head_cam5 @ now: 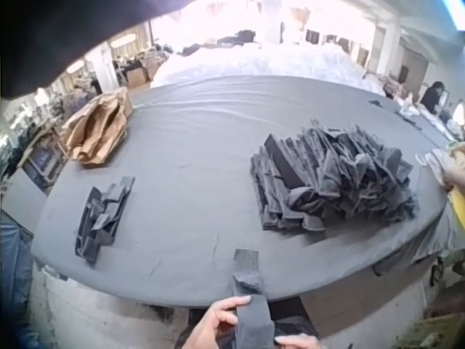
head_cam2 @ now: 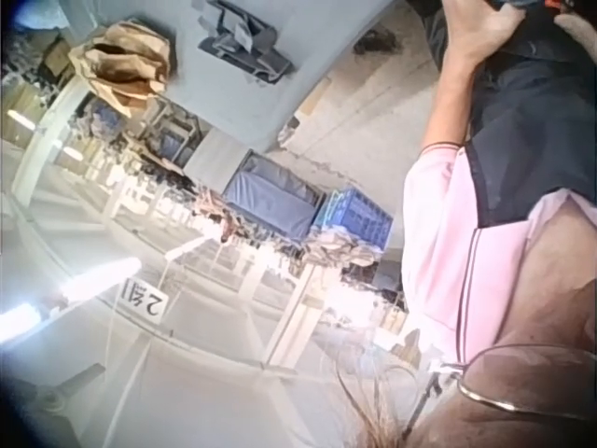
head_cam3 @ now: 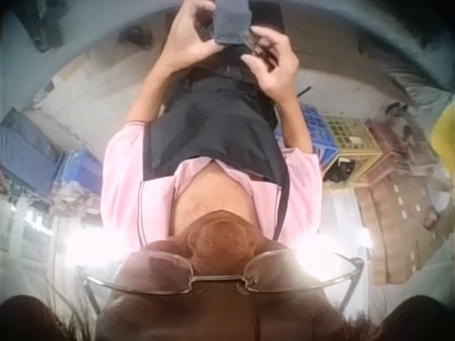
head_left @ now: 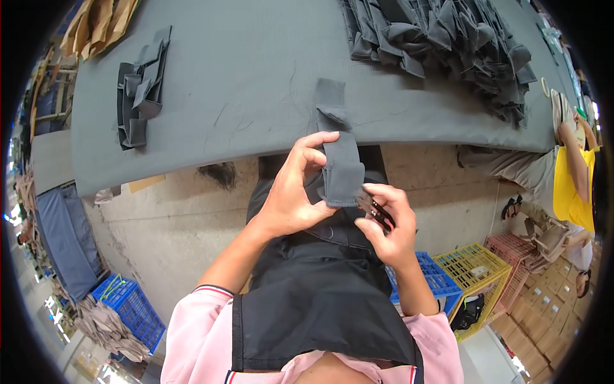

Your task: Inspecting and preparing backpack straps and components in a factory setting.

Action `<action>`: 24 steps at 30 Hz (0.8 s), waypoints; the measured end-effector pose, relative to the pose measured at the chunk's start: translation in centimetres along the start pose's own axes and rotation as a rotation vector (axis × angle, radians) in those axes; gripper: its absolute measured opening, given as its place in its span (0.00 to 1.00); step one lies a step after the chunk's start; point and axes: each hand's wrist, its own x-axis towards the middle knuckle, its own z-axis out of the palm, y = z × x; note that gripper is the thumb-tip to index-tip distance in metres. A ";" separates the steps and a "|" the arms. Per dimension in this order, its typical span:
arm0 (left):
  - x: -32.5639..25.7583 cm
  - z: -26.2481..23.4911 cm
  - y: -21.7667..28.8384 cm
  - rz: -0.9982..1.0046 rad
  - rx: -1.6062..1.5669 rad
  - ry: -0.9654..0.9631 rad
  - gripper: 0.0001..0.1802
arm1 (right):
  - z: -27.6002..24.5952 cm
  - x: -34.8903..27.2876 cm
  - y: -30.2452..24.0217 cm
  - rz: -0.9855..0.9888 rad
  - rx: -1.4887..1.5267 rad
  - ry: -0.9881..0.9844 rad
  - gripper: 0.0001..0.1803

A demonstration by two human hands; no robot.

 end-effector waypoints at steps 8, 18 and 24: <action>0.1 0.1 0.0 0.009 0.022 0.035 0.27 | -0.6 0.0 -1.8 -0.263 -0.476 0.001 0.14; 0.2 0.2 0.3 -0.040 0.040 0.040 0.27 | -0.1 1.0 -1.9 -0.363 -0.564 -0.046 0.14; 0.2 0.1 0.2 -0.026 0.033 0.053 0.26 | -0.7 1.0 -1.8 -0.452 -0.526 0.015 0.13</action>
